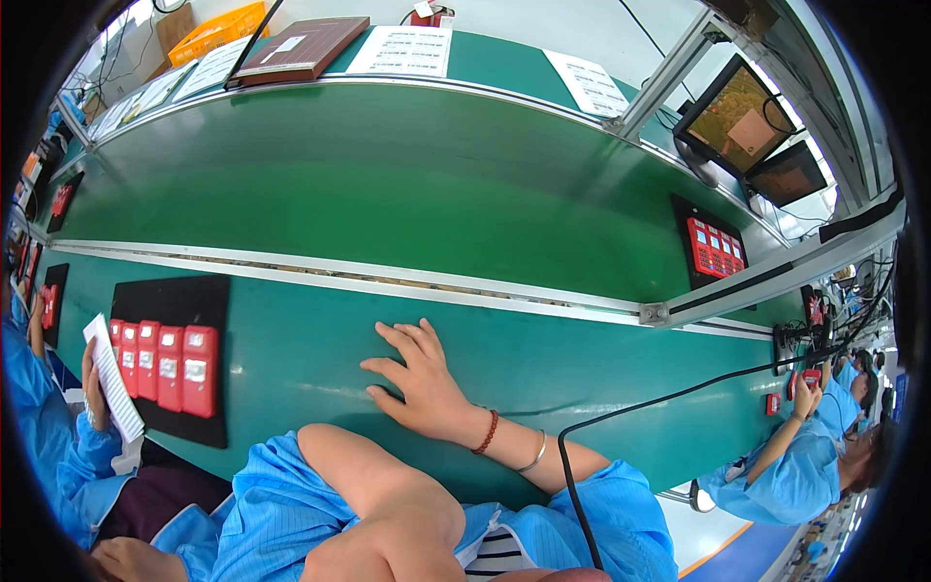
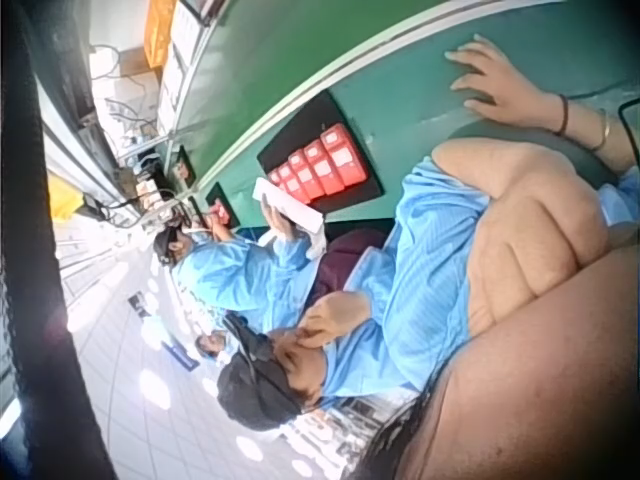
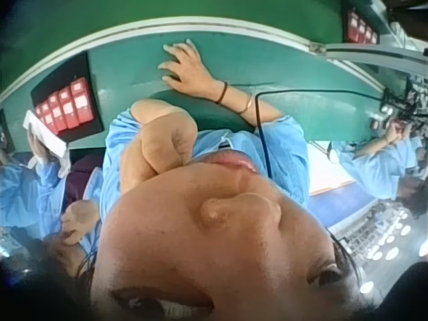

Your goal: The person operates and tests several handheld electronic devices by hand at a factory workstation.

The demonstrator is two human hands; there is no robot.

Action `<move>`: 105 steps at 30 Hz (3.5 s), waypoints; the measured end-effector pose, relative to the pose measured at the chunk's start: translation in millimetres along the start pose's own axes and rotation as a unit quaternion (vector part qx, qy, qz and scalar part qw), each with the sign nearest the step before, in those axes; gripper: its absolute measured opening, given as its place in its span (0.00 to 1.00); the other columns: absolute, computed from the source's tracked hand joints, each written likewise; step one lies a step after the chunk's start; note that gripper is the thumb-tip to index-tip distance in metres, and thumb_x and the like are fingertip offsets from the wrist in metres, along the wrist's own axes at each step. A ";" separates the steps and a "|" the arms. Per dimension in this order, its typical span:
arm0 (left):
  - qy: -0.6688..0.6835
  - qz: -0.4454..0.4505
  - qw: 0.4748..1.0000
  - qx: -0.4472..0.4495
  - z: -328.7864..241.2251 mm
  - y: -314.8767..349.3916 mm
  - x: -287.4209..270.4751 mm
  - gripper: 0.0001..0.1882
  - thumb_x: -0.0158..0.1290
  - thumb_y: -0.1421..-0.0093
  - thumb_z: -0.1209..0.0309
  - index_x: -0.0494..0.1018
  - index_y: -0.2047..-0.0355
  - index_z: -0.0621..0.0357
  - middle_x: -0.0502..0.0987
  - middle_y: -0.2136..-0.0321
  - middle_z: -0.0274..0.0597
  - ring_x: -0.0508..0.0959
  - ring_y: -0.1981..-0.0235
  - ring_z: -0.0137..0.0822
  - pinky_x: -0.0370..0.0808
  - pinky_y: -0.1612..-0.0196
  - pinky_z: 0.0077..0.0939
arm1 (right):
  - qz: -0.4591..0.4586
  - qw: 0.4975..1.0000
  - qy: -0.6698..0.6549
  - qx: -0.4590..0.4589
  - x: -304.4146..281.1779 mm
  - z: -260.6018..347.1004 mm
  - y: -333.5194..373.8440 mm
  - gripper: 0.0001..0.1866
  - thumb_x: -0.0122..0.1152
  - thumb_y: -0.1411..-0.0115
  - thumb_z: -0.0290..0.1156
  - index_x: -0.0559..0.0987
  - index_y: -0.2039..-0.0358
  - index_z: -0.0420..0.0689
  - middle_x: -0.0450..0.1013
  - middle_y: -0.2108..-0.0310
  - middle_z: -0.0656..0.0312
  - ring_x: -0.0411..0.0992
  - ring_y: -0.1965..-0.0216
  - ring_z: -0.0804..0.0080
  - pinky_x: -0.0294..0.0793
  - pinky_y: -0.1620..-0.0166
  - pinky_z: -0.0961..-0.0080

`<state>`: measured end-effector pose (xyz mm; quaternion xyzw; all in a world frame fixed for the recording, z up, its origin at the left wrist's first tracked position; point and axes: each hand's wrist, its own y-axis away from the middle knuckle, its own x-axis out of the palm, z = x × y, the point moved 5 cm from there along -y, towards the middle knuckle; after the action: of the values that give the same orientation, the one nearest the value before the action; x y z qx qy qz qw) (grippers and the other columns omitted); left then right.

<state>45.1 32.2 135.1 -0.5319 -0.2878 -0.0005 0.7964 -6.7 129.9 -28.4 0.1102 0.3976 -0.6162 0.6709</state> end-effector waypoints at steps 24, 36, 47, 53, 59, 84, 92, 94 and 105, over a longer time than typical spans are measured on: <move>-0.158 0.305 0.909 -0.237 66.2 -108.2 11.0 0.56 0.70 0.55 0.57 0.50 0.32 0.62 0.68 0.44 0.61 0.74 0.48 0.48 0.71 0.45 0.40 | -0.065 0.998 0.006 -0.010 -25.9 1.5 -11.5 0.26 0.65 0.47 0.31 0.73 0.47 0.39 0.74 0.51 0.49 0.70 0.50 0.48 0.66 0.44 0.57; -0.296 0.284 0.870 -0.274 1.7 -144.0 -29.5 0.51 0.68 0.54 0.62 0.53 0.34 0.62 0.69 0.44 0.58 0.73 0.46 0.47 0.69 0.42 0.40 | -0.009 0.581 -0.731 0.357 25.3 -39.5 -18.7 0.07 0.61 0.40 0.33 0.75 0.65 0.43 0.76 0.62 0.59 0.65 0.76 0.78 0.69 0.68 0.76; -0.274 0.240 0.878 -0.311 4.0 -148.7 -27.2 0.46 0.67 0.53 0.68 0.57 0.36 0.62 0.70 0.44 0.55 0.71 0.43 0.47 0.67 0.39 0.40 | -0.007 0.641 -0.672 0.371 21.5 -34.5 2.2 0.18 0.61 0.39 0.39 0.74 0.52 0.45 0.74 0.54 0.57 0.72 0.55 0.64 0.74 0.51 0.62; -0.435 0.208 0.794 -0.371 6.5 -118.1 -88.0 0.44 0.66 0.48 0.64 0.56 0.35 0.60 0.68 0.40 0.54 0.64 0.35 0.48 0.62 0.35 0.42 | -0.024 0.683 -0.650 0.333 -7.6 -28.3 7.2 0.26 0.56 0.35 0.38 0.65 0.43 0.36 0.67 0.45 0.46 0.70 0.45 0.57 0.74 0.46 0.58; -0.874 -0.062 0.242 -0.417 -190.2 -93.4 -400.7 0.42 0.55 0.43 0.44 0.66 0.42 0.71 0.71 0.45 0.65 0.72 0.43 0.54 0.69 0.41 0.40 | -0.072 0.873 -0.416 0.246 9.6 -9.4 -35.7 0.33 0.58 0.37 0.34 0.59 0.37 0.31 0.64 0.41 0.45 0.71 0.49 0.62 0.77 0.55 0.70; -0.386 0.097 0.702 -0.591 19.4 16.2 -111.0 0.38 0.58 0.39 0.55 0.59 0.35 0.62 0.67 0.41 0.55 0.68 0.39 0.46 0.64 0.37 0.40 | -0.394 0.842 0.081 0.359 -157.9 -76.2 205.5 0.18 0.61 0.37 0.32 0.77 0.49 0.38 0.72 0.58 0.61 0.62 0.72 0.80 0.65 0.67 0.83; -0.399 0.337 0.754 -0.398 11.7 -45.4 -66.4 0.33 0.52 0.39 0.45 0.71 0.43 0.58 0.69 0.43 0.63 0.69 0.40 0.55 0.61 0.36 0.48 | -0.296 0.873 0.185 0.339 -158.7 -52.6 197.2 0.37 0.72 0.48 0.39 0.69 0.39 0.43 0.66 0.45 0.50 0.69 0.50 0.61 0.70 0.51 0.70; -0.531 0.301 0.621 -0.492 8.2 22.9 -88.7 0.36 0.69 0.52 0.59 0.71 0.43 0.53 0.65 0.40 0.57 0.64 0.37 0.53 0.60 0.35 0.45 | -0.181 0.903 0.301 0.249 -144.9 -34.1 185.7 0.48 0.78 0.57 0.42 0.65 0.36 0.50 0.56 0.37 0.43 0.57 0.37 0.46 0.64 0.40 0.58; -0.579 0.356 0.502 -0.535 -10.4 99.5 -125.0 0.36 0.68 0.51 0.62 0.69 0.41 0.51 0.56 0.34 0.57 0.61 0.35 0.57 0.61 0.35 0.47 | -0.247 0.911 0.194 0.266 -165.0 -35.3 192.1 0.29 0.70 0.45 0.31 0.74 0.43 0.43 0.68 0.42 0.42 0.70 0.42 0.52 0.70 0.43 0.66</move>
<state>-23.9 28.4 -9.4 -0.7956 -0.4164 0.4371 -0.0510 167.4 316.0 -7.0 0.3005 0.3559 -0.8116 0.3527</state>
